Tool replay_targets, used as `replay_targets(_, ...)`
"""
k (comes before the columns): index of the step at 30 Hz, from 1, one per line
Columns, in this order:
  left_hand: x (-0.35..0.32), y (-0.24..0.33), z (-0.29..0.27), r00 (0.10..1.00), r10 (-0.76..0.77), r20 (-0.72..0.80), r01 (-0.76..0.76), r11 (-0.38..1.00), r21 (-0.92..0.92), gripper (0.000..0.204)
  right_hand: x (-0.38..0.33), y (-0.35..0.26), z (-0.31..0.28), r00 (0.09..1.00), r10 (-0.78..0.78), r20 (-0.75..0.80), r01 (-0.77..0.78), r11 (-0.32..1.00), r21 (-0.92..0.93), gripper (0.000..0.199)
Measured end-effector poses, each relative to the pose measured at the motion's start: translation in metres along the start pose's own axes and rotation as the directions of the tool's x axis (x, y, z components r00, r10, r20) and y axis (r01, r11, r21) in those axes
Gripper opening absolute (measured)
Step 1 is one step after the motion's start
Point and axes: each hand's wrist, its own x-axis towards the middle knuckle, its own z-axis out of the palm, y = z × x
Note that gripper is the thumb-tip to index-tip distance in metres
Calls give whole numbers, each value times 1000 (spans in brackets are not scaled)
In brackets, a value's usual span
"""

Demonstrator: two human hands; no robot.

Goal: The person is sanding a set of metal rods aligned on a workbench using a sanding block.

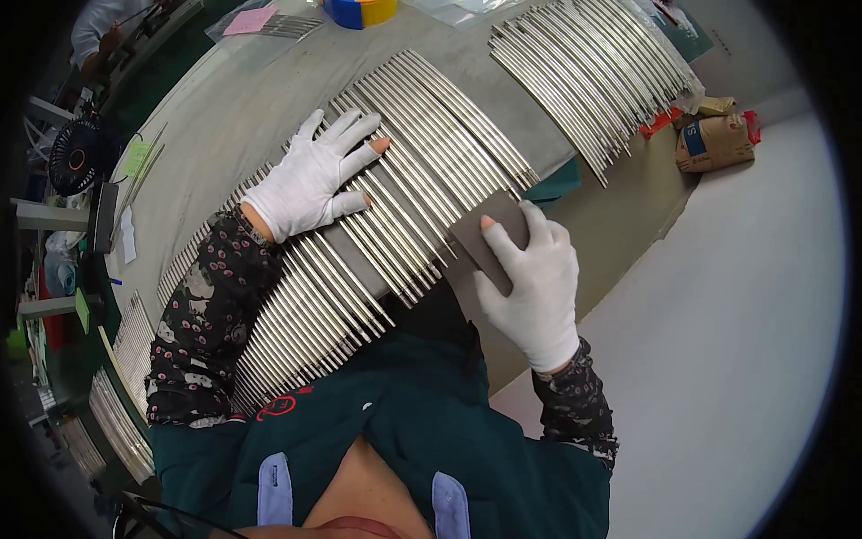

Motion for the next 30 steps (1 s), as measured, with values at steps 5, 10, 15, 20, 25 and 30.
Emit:
replay_targets(5,2,2,-2,999,-12,-34,12,1000,8,68,-16,-1,-17,987,104,-121,-91,990,110,57)
replay_targets(10,13,-1,-2,992,42,-121,-37,998,44,66,-15,0,-10,990,97,-107,-94,995,30,58)
replay_targets(15,1,2,-1,1000,6,16,-7,999,45,67,-14,-2,-5,993,81,-90,-82,997,-9,57)
replay_targets(20,-2,0,2,1000,9,9,-9,1000,24,68,-7,-7,0,999,35,-41,-35,999,9,55)
replay_targets(25,-5,2,-1,1000,16,-2,-16,999,31,69,21,-22,17,999,-21,-25,20,997,-71,52)
replay_targets(30,-6,2,0,1000,-7,-16,8,1000,24,70,10,-7,12,996,-92,-8,91,993,-79,52)
